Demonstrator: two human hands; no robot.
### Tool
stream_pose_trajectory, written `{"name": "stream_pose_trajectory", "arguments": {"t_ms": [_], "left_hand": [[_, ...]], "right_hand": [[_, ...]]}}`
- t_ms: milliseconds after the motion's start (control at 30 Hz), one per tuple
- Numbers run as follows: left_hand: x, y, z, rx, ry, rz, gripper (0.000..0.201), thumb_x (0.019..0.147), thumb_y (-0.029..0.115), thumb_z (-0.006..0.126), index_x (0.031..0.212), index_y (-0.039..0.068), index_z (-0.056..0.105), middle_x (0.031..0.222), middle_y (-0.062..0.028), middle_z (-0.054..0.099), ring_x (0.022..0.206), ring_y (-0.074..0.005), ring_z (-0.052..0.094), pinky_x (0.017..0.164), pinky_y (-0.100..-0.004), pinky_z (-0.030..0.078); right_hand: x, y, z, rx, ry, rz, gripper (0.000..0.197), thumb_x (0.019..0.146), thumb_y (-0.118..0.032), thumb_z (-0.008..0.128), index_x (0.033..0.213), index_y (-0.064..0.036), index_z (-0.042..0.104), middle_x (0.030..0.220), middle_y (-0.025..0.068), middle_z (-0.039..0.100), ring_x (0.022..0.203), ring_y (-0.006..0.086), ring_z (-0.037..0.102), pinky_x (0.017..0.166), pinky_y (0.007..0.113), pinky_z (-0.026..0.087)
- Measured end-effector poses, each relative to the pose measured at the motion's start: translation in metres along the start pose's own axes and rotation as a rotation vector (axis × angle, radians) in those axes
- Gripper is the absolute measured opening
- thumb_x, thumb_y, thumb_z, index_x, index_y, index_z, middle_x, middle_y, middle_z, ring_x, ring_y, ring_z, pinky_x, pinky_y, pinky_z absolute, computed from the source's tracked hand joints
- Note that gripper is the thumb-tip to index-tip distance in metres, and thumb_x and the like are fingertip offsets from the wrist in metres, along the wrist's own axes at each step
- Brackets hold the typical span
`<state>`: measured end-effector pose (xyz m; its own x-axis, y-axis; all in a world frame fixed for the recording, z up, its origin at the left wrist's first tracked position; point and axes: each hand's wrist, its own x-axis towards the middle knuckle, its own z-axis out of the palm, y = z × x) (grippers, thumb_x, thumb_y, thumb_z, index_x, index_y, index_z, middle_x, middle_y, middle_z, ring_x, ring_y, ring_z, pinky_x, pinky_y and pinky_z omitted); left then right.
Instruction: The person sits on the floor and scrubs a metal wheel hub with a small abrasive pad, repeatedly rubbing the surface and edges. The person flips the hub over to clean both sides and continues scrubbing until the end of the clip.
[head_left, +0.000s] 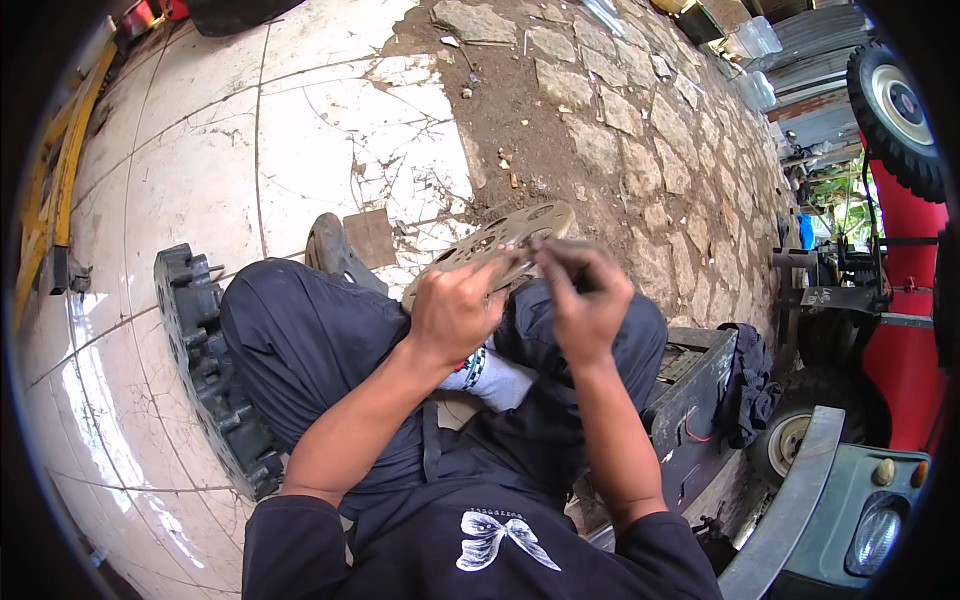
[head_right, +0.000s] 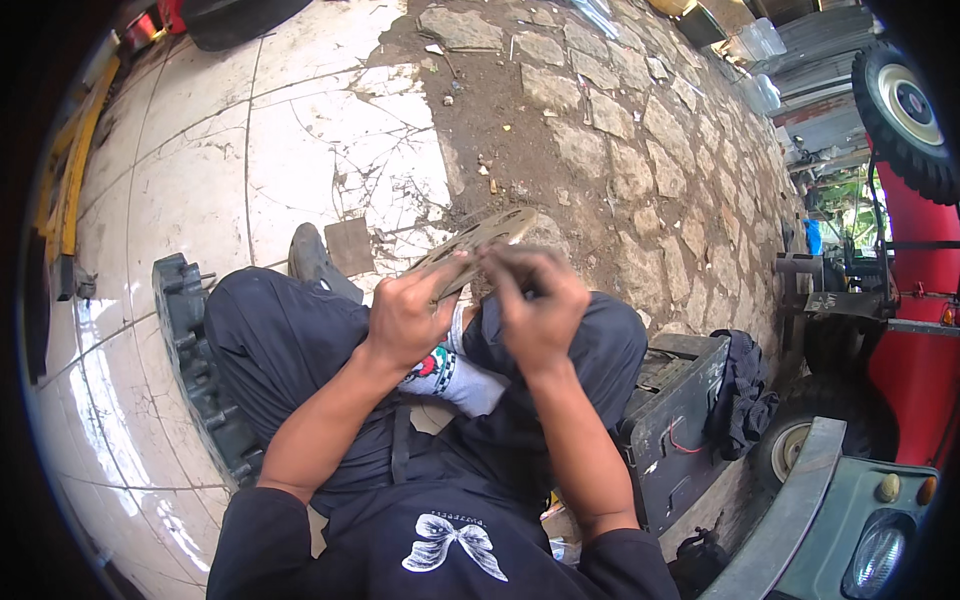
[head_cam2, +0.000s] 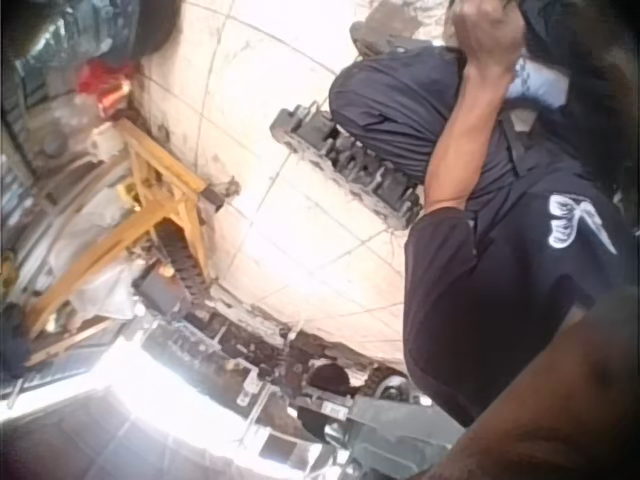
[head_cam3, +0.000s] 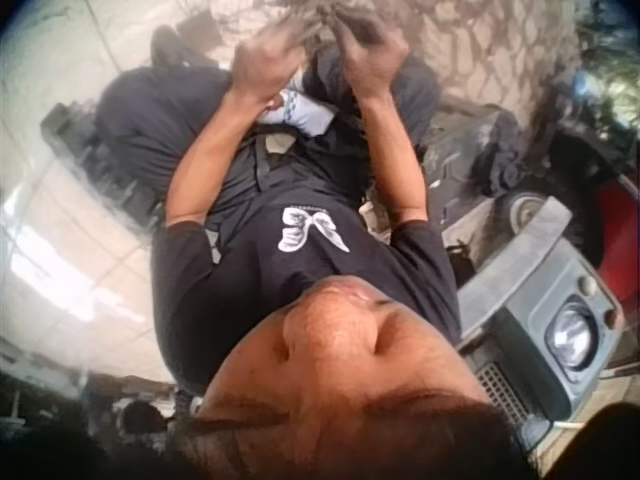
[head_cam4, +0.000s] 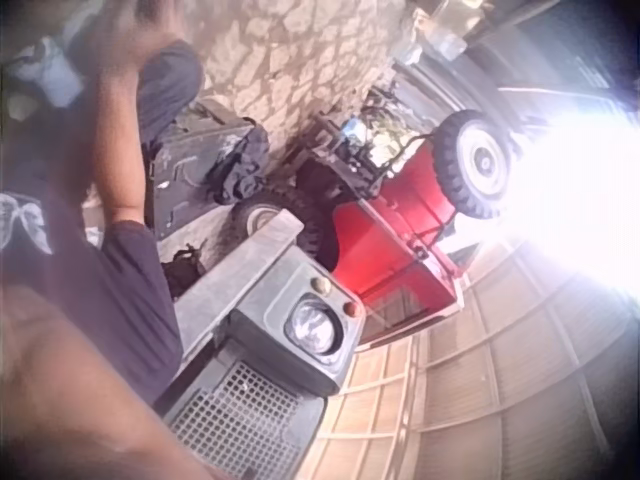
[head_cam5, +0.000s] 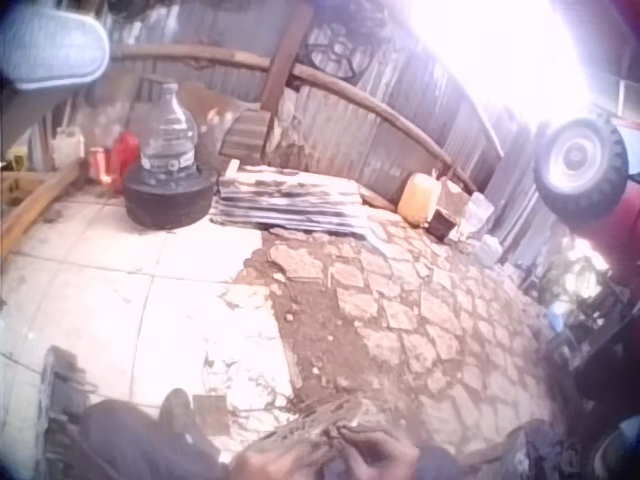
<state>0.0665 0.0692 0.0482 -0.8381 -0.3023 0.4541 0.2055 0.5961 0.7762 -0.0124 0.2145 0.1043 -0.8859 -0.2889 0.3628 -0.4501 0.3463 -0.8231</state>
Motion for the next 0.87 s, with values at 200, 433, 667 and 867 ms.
{"name": "stream_pose_trajectory", "arguments": {"t_ms": [200, 433, 667, 867], "left_hand": [[-0.005, -0.006, 0.000, 0.030, -0.028, -0.018, 0.048, 0.079, 0.010, 0.079, 0.127, 0.009, 0.075, 0.105, -0.0156, 0.080, 0.081, -0.0327, 0.078, 0.072, -0.0418, 0.062], [-0.004, -0.009, -0.014, 0.033, -0.100, 0.033, 0.044, 0.076, 0.000, 0.073, 0.119, 0.007, 0.079, 0.111, -0.0160, 0.080, 0.088, -0.0313, 0.080, 0.076, -0.0372, 0.065], [0.003, -0.017, -0.022, 0.121, -0.105, 0.126, 0.035, 0.074, 0.005, 0.079, 0.108, 0.006, 0.081, 0.104, -0.0133, 0.082, 0.081, -0.0273, 0.080, 0.068, -0.0353, 0.062], [0.019, 0.003, -0.024, 0.480, -0.219, 0.129, 0.033, 0.075, 0.024, 0.087, 0.107, 0.015, 0.082, 0.097, -0.0095, 0.081, 0.084, -0.0270, 0.078, 0.068, -0.0353, 0.059]], "right_hand": [[-0.011, 0.007, -0.005, 0.031, -0.142, 0.037, 0.016, 0.088, 0.003, 0.083, 0.103, 0.0017, 0.082, 0.100, 0.0116, 0.081, 0.092, 0.0170, 0.078, 0.077, 0.029, 0.061], [-0.015, 0.020, -0.024, 0.032, -0.012, 0.007, 0.011, 0.090, 0.001, 0.082, 0.100, 0.0038, 0.081, 0.099, 0.0155, 0.081, 0.091, 0.0181, 0.079, 0.081, 0.029, 0.062], [-0.007, 0.018, -0.021, 0.032, -0.006, -0.018, 0.011, 0.088, -0.002, 0.085, 0.097, 0.0023, 0.081, 0.095, 0.0126, 0.081, 0.076, 0.0130, 0.075, 0.069, 0.028, 0.058], [0.000, 0.032, -0.017, 0.043, -0.037, 0.028, 0.015, 0.088, -0.006, 0.084, 0.102, -0.0046, 0.084, 0.096, 0.0110, 0.081, 0.078, 0.0191, 0.076, 0.070, 0.029, 0.058]]}}
